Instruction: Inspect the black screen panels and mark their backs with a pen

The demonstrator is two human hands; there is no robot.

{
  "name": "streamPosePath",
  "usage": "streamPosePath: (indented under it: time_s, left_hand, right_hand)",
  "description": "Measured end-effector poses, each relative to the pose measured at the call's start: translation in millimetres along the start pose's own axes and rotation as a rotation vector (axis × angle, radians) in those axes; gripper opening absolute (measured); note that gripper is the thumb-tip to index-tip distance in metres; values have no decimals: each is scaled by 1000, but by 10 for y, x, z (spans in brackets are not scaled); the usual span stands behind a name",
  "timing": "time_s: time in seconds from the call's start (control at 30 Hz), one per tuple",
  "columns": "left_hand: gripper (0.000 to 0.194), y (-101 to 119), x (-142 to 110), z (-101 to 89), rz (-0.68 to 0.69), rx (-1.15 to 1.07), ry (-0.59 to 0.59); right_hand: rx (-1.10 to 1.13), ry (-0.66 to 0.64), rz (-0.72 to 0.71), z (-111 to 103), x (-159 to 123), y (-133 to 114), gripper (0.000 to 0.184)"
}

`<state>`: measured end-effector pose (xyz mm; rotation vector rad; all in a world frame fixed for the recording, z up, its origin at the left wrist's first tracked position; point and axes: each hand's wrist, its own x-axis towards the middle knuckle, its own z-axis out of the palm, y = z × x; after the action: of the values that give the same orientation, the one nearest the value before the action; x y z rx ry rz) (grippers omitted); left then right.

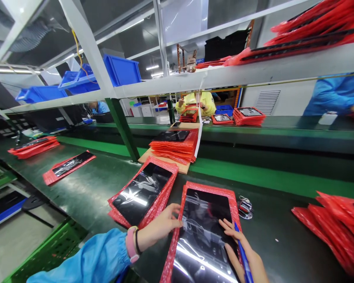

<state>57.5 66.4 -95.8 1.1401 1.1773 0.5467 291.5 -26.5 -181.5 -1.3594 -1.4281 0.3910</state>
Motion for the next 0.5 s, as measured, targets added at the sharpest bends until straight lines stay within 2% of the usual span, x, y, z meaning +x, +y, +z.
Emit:
streamPosePath:
  time_s: [0.13,0.4,0.5]
  left_hand:
    - [39,6,62,14,7,-26,-5]
    - [35,-1,143,-21,-249,-50,-88]
    - [35,35,148,-15,-214,-66,-100]
  right_hand:
    - [2,-13,-2,-3,3,-25,14]
    - [-19,-8,-23,-8,15,-6,15]
    - [-14,-8,-24,-11,14,16,14]
